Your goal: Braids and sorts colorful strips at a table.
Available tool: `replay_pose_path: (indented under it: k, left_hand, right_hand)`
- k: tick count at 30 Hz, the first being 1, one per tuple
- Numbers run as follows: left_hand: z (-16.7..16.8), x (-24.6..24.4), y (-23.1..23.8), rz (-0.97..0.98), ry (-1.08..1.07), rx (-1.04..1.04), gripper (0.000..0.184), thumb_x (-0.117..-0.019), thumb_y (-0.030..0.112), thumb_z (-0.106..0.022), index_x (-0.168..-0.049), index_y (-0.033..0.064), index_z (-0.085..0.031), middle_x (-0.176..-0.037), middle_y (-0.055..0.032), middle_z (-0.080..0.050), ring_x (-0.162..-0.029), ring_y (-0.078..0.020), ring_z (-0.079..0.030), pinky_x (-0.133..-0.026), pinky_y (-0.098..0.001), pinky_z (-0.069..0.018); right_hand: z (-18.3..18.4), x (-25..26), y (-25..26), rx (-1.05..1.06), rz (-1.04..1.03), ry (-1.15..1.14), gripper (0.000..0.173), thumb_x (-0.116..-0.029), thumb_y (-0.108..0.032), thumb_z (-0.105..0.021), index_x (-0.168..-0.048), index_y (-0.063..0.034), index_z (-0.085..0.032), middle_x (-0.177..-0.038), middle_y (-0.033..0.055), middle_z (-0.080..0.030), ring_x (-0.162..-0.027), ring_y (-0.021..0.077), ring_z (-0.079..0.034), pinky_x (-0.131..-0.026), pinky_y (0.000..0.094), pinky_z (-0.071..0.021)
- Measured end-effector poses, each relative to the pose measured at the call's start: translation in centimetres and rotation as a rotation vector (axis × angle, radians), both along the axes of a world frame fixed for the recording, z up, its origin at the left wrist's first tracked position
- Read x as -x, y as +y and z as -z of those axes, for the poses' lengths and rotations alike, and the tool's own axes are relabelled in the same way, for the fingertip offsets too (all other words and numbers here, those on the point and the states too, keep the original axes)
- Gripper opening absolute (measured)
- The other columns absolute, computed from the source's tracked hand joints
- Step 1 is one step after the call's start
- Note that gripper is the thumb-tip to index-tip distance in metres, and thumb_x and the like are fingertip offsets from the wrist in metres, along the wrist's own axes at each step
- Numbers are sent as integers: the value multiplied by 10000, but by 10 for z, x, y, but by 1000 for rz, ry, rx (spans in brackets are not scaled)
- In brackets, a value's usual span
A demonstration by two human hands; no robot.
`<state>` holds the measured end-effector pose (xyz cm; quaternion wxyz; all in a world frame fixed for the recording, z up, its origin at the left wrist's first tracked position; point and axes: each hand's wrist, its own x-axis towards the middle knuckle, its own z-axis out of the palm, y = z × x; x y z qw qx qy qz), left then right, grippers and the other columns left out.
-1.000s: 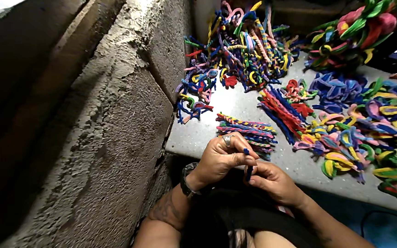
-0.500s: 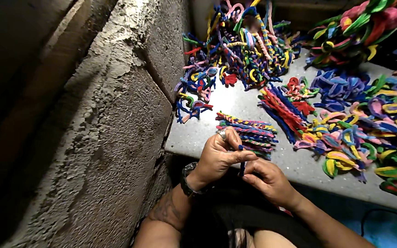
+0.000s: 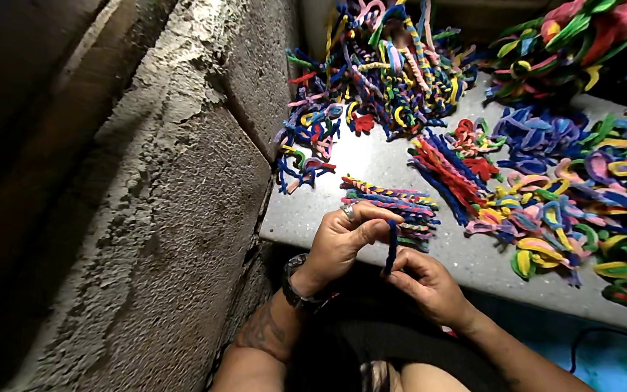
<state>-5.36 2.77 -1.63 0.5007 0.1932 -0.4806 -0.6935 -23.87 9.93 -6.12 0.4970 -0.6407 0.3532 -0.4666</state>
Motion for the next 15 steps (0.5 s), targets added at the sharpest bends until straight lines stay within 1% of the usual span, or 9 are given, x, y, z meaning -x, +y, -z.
replay_pose_path:
  k: [2,5,9,13,15]
  left_hand:
    - [0,0,-1,-12,-13,-1,108,-977,130,-675,-1010,115,-778,-986,28,-732,-835,-17,-666,-755,-196,-567]
    - [0,-1,-1,3,13,-19,93,-967,100,-681,-988,115,-771,-981,29,-729,-849,-24,-674,-771,-207,-577]
    - [0,-1,-2,19,42,-49,85,-969,95,-675,-971,111,-758,-959,22,-724,-850,-33,-676,-781,-215,-578]
    - [2,0,-2,12,46,-77,64,-964,129,-691,-986,125,-750,-944,24,-719,-832,-40,-677,-780,-224,-583]
    - [2,0,-2,16,46,-101,70,-971,135,-683,-993,126,-749,-931,12,-731,-829,-51,-688,-787,-236,-586]
  right_hand:
    - [1,0,0,0,-10,-7,191,-1040,-256,-593,-962,-89,-641,-909,-55,-611,-894,-61,-581,-814,111,-496]
    - [2,-1,1,-4,-18,-6,191,-1037,-254,-597,-958,-87,-643,-909,-54,-609,-892,-62,-578,-810,106,-494]
    - [3,-1,1,-18,-24,-9,183,-1032,-253,-605,-962,-90,-649,-907,-53,-610,-893,-56,-580,-809,114,-497]
    - [3,-1,1,-34,-27,-24,175,-1028,-250,-611,-964,-91,-648,-913,-55,-612,-896,-54,-587,-809,120,-506]
    - [2,-1,1,-43,-23,-30,163,-1023,-240,-614,-965,-91,-646,-920,-58,-611,-892,-60,-585,-801,112,-504]
